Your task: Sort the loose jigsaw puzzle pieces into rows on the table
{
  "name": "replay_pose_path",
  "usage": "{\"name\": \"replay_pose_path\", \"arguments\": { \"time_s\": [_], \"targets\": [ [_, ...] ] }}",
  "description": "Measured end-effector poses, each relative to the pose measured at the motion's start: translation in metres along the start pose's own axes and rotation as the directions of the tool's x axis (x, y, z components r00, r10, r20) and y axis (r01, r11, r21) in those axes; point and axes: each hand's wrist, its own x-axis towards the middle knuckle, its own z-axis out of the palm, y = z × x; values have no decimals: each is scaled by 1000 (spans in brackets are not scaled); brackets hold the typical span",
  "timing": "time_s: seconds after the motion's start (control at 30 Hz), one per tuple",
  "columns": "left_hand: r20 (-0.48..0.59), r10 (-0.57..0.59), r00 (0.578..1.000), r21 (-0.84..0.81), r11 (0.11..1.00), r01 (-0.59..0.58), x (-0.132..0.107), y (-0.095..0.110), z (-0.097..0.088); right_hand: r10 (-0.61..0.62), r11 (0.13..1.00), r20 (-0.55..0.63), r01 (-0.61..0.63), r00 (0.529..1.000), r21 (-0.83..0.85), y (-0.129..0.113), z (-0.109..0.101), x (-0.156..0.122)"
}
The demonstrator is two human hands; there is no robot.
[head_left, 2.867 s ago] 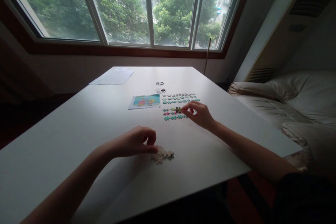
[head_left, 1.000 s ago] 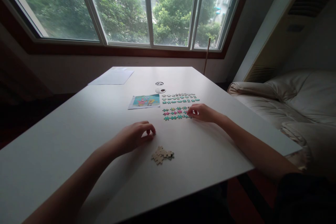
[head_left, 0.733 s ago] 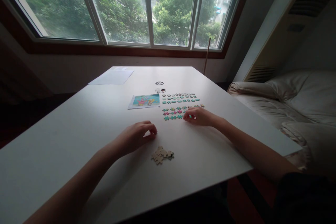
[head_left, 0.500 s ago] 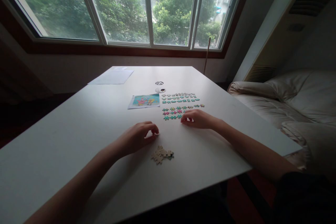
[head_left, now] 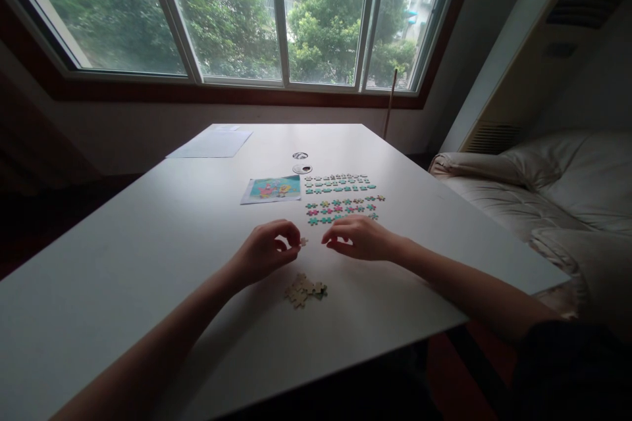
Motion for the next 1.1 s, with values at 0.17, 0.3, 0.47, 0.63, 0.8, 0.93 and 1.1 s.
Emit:
{"name": "replay_pose_path", "arguments": {
  "time_s": [0.17, 0.3, 0.47, 0.63, 0.8, 0.93, 1.1],
  "targets": [
    [6, -45, 999, -146, 988, 45, 2, -4, 7, 16, 999, -136, -22, 991, -39, -9, 9, 4],
    [5, -64, 998, -186, 980, 64, 4, -1, 12, 15, 998, -204, -28, 979, -61, -13, 12, 6],
    [-1, -71, 997, -216, 974, 69, 5, 6, 13, 18, 999, -237, -28, 971, -38, -15, 10, 7],
    [-23, -111, 994, -164, 981, 106, 6, 7, 11, 233, 964, -267, -186, 935, 189, -14, 9, 7],
    [-39, -103, 994, -99, 990, 98, 5, 5, 12, 293, 931, -243, -218, 925, 294, -16, 7, 9],
    [-59, -101, 993, -74, 993, 97, 6, 6, 10, 269, 944, -279, -195, 922, 266, -15, 5, 9],
    [-44, -117, 992, -72, 991, 113, 7, 8, 7, 196, 973, -318, -143, 928, 182, -12, 6, 8]
  ]
}}
